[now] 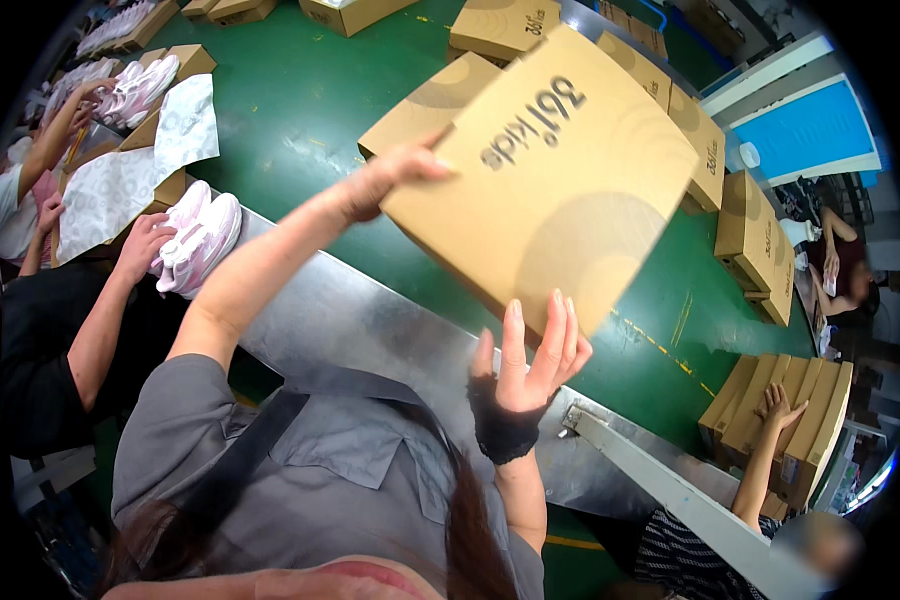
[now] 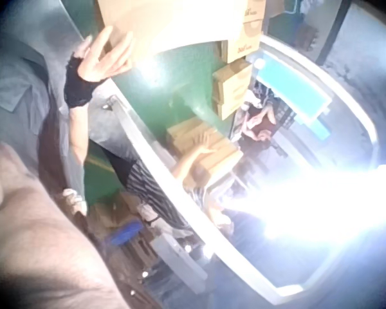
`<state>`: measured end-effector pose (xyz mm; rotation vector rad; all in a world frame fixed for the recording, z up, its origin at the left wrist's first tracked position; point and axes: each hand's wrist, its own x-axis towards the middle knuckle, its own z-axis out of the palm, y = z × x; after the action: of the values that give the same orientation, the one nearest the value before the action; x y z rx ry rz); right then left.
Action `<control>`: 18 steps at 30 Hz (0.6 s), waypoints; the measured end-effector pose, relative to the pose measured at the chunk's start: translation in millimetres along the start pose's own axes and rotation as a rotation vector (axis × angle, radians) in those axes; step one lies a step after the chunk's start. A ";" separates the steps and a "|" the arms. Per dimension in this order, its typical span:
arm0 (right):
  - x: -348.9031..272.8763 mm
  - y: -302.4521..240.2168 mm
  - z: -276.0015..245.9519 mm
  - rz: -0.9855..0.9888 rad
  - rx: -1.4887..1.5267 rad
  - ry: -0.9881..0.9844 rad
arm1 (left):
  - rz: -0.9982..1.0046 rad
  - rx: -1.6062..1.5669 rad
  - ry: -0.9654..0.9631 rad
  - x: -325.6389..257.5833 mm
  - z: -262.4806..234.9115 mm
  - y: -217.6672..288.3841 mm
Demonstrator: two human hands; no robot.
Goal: The person places pairs of pink and white sneakers into cardboard boxes labeled '361° kids' on a conveyor belt. They wrap the shoes in tissue paper, close the boxes, and push them down the line.
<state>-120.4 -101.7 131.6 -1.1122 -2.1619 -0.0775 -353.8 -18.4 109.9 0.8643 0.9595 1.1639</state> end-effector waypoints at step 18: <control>19.3 74.9 110.0 1.043 1.237 -0.278 | -0.249 0.149 0.204 58.9 -135.3 -5.7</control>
<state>-133.7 -2.9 41.4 -1.2545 -1.0915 1.6658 -470.8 46.2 47.3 0.7283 1.2958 0.9870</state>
